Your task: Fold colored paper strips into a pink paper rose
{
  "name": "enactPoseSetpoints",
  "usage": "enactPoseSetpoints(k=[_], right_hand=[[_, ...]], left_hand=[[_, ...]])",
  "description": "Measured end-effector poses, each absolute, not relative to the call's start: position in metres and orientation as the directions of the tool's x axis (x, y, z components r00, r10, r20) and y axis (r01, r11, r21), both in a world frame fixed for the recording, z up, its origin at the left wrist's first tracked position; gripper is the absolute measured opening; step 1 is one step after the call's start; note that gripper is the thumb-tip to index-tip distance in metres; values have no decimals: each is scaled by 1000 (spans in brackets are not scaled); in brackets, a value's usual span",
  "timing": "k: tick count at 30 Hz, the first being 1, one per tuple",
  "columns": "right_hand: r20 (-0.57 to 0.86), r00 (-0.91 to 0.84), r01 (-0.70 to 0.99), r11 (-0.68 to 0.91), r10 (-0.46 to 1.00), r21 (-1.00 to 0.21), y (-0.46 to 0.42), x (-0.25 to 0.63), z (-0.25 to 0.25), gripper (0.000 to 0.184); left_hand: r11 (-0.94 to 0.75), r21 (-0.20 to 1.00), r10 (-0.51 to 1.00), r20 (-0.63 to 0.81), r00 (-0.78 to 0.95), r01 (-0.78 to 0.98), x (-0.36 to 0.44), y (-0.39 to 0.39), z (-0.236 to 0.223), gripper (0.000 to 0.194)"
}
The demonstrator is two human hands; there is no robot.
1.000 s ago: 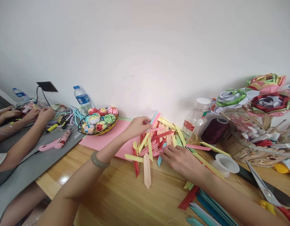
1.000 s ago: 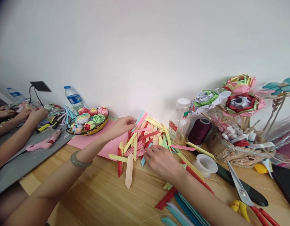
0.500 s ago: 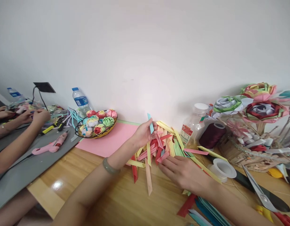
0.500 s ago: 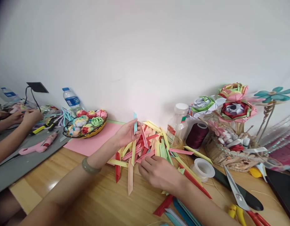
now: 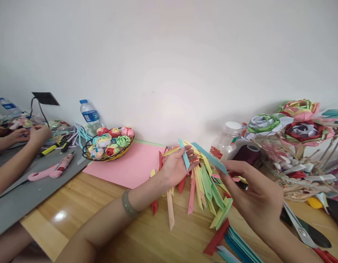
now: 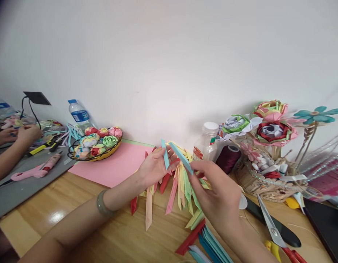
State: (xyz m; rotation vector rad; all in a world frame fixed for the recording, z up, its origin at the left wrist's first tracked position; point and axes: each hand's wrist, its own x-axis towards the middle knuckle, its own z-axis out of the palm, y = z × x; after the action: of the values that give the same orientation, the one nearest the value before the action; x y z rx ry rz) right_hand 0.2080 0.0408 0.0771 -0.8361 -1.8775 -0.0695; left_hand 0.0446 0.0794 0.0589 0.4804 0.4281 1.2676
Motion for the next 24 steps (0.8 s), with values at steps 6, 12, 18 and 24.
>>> enactPoseSetpoints(k=[6, 12, 18, 24], right_hand=[[838, -460, 593, 804, 295, 43, 56, 208, 55, 20], [786, -533, 596, 798, 313, 86, 58, 207, 44, 16], [776, -545, 593, 800, 318, 89, 59, 206, 38, 16], [763, -559, 529, 848, 324, 28, 65, 208, 36, 16]], left_hand=[[307, 533, 936, -21, 351, -788, 56, 64, 60, 24], [343, 477, 929, -46, 367, -809, 62, 58, 62, 25], [344, 466, 927, -31, 373, -815, 64, 59, 58, 25], [359, 461, 923, -47, 382, -812, 65, 60, 56, 28]])
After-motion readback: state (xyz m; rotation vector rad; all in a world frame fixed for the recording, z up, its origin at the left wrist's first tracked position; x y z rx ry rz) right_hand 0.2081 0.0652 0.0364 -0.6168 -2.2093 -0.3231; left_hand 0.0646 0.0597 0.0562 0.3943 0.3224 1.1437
